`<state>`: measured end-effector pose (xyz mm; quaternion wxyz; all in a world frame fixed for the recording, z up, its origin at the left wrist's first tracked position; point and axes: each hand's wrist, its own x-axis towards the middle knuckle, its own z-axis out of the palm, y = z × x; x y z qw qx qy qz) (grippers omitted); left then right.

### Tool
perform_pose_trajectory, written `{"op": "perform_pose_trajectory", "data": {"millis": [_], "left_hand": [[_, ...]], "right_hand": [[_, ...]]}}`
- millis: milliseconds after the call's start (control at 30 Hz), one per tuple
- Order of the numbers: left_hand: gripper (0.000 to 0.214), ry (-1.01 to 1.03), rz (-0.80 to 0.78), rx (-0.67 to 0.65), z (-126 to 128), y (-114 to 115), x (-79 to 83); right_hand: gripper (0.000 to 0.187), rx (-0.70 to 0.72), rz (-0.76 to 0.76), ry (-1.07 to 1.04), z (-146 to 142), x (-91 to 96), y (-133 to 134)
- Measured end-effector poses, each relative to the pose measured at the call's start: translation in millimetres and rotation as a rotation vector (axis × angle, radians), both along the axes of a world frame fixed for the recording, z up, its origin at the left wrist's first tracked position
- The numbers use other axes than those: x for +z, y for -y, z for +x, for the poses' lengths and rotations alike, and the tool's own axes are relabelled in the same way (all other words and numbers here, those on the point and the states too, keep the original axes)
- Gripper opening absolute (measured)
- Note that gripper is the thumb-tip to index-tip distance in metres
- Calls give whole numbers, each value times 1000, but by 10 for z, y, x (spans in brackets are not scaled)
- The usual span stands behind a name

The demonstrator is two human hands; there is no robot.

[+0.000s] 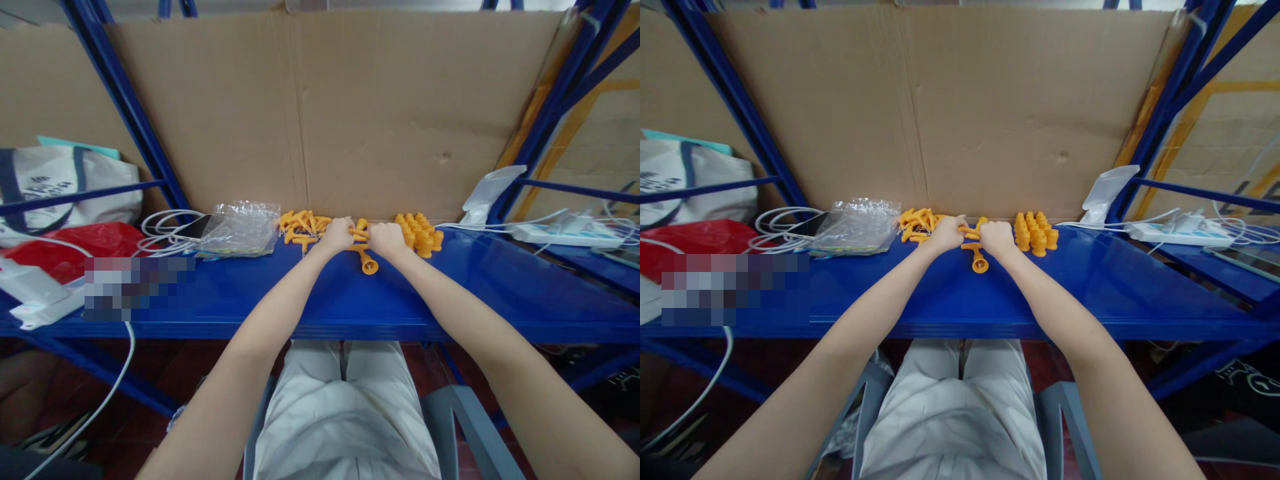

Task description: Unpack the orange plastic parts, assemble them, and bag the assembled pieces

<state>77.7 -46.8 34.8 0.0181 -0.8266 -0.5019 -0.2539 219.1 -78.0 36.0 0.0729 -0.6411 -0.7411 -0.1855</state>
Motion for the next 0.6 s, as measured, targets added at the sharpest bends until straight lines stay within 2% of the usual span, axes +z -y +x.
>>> {"op": "perform_pose_trajectory", "data": {"millis": [100,167,300,400,600], "left_hand": [[35,-9,-40,7,-46,-59,-47],[35,22,15,-28,-84,-103,-92],[35,122,190,-180,-175,-199,-172],[35,160,232,-242,-239,-265,-199],[35,171,215,-191,-231,-295,-160]], "right_hand": [[34,36,-24,38,-12,-68,-33],[36,59,-9,49,3,-106,-51],[47,141,36,32,59,-133,-58],[44,222,20,8,81,-125,-69],[36,218,39,8,50,-92,-117]]}}
